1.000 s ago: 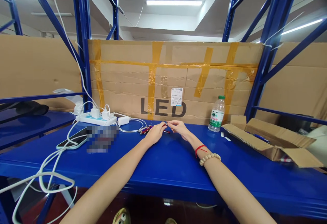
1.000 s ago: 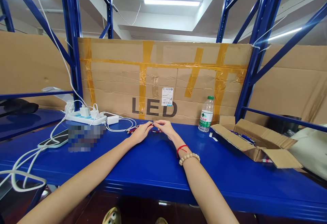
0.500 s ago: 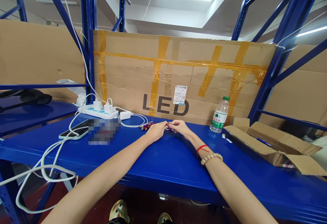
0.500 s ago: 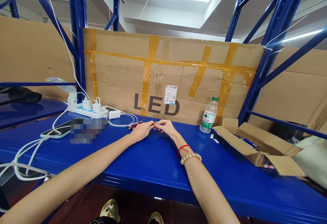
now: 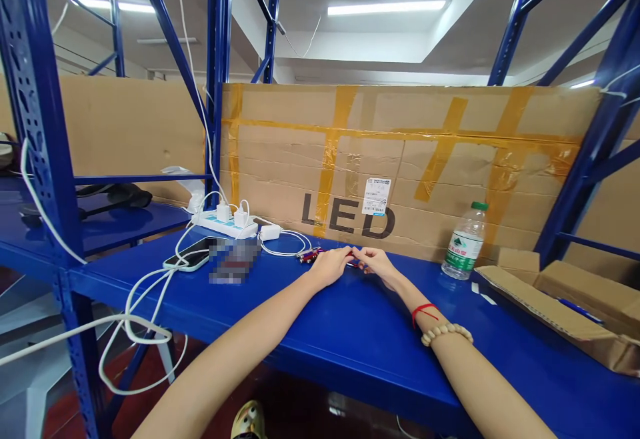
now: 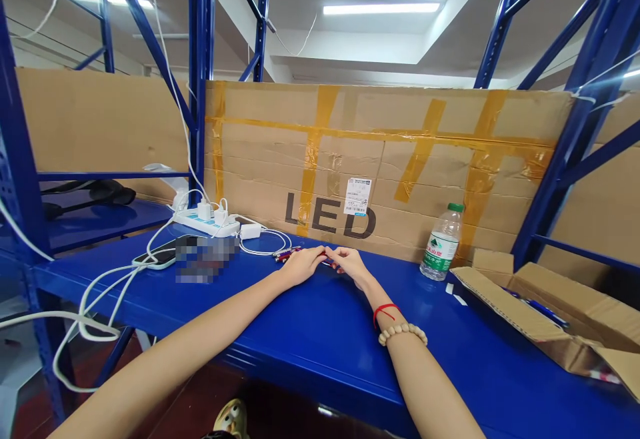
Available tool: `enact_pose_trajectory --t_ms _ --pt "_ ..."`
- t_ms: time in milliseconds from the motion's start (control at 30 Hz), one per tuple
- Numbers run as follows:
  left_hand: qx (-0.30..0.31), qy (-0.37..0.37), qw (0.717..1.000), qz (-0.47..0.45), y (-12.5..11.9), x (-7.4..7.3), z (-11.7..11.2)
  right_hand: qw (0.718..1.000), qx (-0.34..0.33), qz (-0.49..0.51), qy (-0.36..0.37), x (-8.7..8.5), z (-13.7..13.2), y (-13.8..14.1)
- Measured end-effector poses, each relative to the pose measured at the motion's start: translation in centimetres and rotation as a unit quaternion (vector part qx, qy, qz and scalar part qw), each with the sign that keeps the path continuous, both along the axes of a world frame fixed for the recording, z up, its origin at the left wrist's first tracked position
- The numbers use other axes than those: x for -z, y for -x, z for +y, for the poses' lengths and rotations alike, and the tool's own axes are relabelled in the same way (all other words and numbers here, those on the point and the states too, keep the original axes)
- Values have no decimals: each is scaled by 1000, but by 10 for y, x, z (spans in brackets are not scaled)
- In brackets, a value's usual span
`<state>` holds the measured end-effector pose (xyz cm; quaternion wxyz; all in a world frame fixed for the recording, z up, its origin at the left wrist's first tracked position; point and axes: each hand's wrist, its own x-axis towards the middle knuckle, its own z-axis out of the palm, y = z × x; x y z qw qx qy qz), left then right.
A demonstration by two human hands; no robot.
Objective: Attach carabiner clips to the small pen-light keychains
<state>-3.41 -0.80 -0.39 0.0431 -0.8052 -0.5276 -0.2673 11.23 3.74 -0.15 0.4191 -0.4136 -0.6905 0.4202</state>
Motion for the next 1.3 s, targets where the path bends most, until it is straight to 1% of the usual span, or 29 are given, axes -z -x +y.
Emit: enact_pose_trajectory --t_ms 133,233,400,600,700,833,967,1133,1300 --pt "-15 5 1000 -13 -1 -3 1 998 30 47 -18 1 -2 7" --pt "-31 8 999 1 0 -4 3 997 45 56 -32 4 1 11" --pt "-51 5 998 33 4 -6 4 997 38 47 -54 8 4 14" --pt "-79 9 995 60 4 -6 3 997 26 41 -56 8 1 16" --pt "-86 18 994 63 3 -7 2 998 15 45 -53 9 -1 16" --pt "-91 33 993 64 3 -8 1 997 19 42 -57 10 0 16" --pt "-95 28 993 56 4 -7 3 996 21 39 -71 10 4 17" --pt "-97 26 994 47 5 -7 4 997 29 47 -53 8 4 17" --pt "-101 33 994 31 5 -8 3 997 2 65 -32 6 2 16"
